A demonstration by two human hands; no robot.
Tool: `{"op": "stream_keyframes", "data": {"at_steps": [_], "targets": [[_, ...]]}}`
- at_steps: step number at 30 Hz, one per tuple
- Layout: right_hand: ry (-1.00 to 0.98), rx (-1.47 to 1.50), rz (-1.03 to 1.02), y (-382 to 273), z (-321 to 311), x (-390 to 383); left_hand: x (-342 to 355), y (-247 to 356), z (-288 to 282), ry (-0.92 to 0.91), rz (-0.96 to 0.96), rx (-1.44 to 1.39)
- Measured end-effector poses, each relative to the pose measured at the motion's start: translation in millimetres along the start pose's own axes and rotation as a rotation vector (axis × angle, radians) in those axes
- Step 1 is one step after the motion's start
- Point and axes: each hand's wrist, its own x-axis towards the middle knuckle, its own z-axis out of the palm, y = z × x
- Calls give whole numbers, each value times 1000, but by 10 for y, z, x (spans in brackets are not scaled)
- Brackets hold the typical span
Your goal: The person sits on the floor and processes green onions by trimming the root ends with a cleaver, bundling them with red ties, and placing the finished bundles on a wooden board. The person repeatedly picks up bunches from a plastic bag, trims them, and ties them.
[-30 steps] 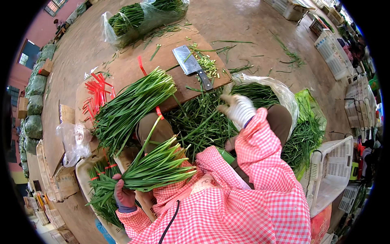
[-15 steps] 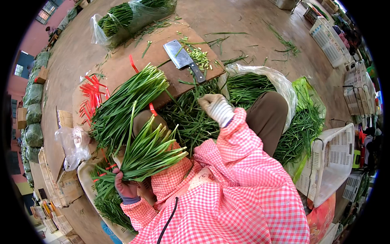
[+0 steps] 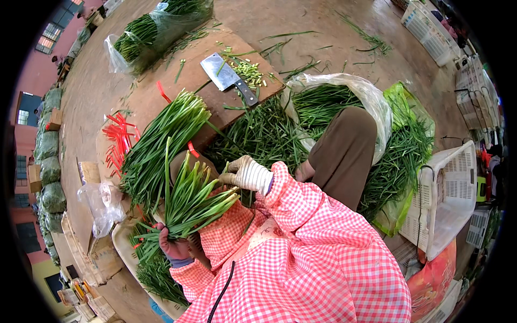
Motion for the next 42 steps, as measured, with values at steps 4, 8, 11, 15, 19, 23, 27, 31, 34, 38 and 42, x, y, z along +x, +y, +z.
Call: {"op": "stream_keyframes", "data": {"at_steps": [4,8,11,15,19,23,27,31,34,38,42], "targets": [[165,74,42,-167,-335,-91,-6,-36,-73,2,-12,-55],[684,80,-120,-155,-1192,-118,-6,13,-112,-15,-28,-39],[740,-643,-63,-368,-1657,-230,-13,15,-171,-14,-33,-61],[180,-1092,227,-607,-1318,-173,21,-21,-148,-20,-21,-48],[89,-514,-162,-448,-591,-18,36,-30,-74,-11,-27,-90],[-140,-283,-108,-619,-28,251,74,-7,-101,34,-15,-63],[39,-78,-199,-332,46,203,91,-50,20,33,16,14],[195,240,-7,-295,-189,8,86,-47,-37,83,45,39],[313,279,36,-333,-455,-77,113,-63,141,72,24,74],[506,145,9,-291,-856,-124,100,-36,87,81,39,59],[423,-197,-102,-228,-1025,-194,137,-71,124,58,8,38]]}}
